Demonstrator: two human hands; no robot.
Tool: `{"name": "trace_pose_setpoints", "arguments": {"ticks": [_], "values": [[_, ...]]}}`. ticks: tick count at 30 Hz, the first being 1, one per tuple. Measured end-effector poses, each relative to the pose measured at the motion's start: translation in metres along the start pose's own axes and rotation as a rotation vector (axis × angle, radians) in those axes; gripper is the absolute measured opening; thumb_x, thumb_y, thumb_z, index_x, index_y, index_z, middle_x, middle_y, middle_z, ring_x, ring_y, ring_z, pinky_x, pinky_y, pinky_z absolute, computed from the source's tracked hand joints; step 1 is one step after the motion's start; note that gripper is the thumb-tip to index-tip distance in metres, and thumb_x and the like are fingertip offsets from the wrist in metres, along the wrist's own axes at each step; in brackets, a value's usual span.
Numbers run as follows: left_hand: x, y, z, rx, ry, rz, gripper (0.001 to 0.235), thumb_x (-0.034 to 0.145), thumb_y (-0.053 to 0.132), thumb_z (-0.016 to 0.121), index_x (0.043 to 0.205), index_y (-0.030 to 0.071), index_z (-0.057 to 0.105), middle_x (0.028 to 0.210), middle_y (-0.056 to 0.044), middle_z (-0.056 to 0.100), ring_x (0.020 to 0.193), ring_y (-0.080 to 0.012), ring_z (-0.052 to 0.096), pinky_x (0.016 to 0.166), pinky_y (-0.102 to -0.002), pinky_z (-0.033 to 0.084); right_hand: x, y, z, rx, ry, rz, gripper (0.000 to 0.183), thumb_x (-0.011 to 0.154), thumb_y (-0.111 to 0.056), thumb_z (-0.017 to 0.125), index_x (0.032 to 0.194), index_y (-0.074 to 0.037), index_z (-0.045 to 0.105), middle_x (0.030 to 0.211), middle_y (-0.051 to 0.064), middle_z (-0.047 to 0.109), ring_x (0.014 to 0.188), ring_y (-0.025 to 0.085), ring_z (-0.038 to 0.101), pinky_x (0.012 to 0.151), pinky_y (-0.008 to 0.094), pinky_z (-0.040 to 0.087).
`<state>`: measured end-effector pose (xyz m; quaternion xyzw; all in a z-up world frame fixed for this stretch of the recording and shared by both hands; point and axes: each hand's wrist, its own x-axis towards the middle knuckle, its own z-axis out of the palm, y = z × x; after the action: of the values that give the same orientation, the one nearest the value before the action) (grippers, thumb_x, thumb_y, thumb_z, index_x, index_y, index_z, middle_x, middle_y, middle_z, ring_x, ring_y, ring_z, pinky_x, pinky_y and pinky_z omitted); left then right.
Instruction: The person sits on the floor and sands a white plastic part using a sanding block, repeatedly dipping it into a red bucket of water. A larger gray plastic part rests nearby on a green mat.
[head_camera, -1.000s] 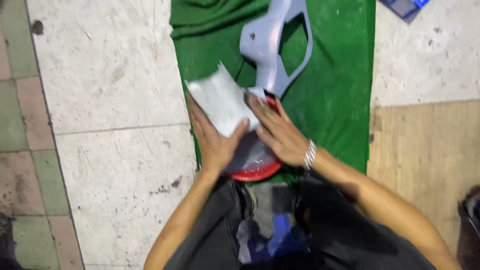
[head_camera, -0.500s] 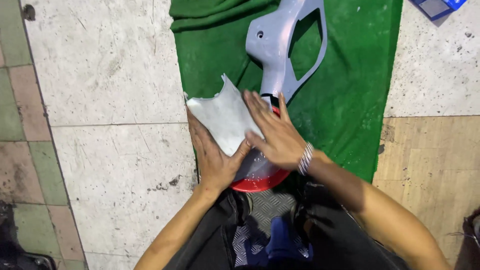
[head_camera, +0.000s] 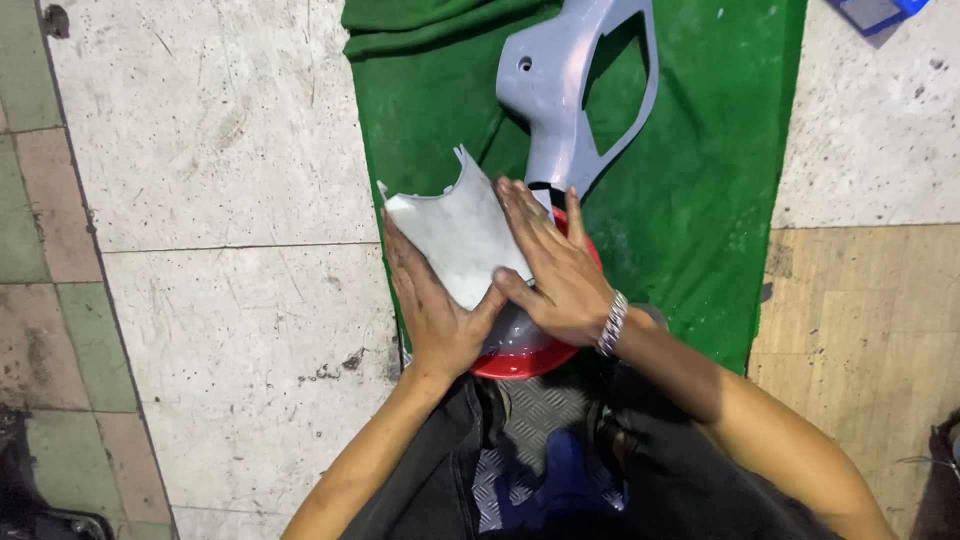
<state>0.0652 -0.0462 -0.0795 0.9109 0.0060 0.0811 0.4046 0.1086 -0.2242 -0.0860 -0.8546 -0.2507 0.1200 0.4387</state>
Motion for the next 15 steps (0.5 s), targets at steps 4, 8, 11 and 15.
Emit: {"name": "trace_pose_setpoints", "arguments": {"ticks": [4,8,11,15], "values": [[0.0,0.01,0.0,-0.023,0.011,0.002,0.138,0.073,0.045,0.093,0.159,-0.01,0.0,0.163,-0.037,0.01,0.153,-0.0547,0.014,0.125,-0.063,0.014,-0.008,0.006,-0.008,0.043,-0.032,0.036,0.079,0.106,-0.057,0.017,0.163,-0.002,0.014,0.169,0.021,0.021,0.156,0.037,0.018,0.116,0.067,-0.014],[-0.004,0.011,-0.001,-0.021,-0.002,-0.039,0.135,0.075,0.048,0.092,0.16,-0.009,0.002,0.163,-0.035,0.011,0.153,-0.0542,0.015,0.125,-0.06,0.015,-0.006,0.009,-0.007,0.174,-0.009,0.048,0.068,0.11,-0.046,0.015,0.162,-0.002,0.023,0.167,0.021,0.027,0.156,0.036,0.019,0.117,0.065,-0.012],[0.007,0.02,-0.007,-0.026,-0.004,-0.076,0.136,0.074,0.047,0.093,0.16,-0.007,0.002,0.161,-0.036,0.014,0.15,-0.057,0.02,0.122,-0.065,0.018,0.003,0.013,-0.012,0.168,-0.043,0.061,0.07,0.11,-0.049,0.014,0.161,-0.001,0.024,0.166,0.023,0.028,0.155,0.037,0.02,0.118,0.064,-0.01],[0.021,0.029,-0.011,-0.062,0.063,-0.273,0.137,0.067,0.055,0.096,0.162,0.007,0.01,0.157,-0.032,0.028,0.147,-0.0536,0.033,0.12,-0.064,0.029,0.008,-0.004,-0.026,0.265,-0.138,0.115,0.078,0.108,-0.059,0.018,0.161,-0.003,0.022,0.163,0.026,0.028,0.152,0.04,0.021,0.121,0.063,-0.001]]}}
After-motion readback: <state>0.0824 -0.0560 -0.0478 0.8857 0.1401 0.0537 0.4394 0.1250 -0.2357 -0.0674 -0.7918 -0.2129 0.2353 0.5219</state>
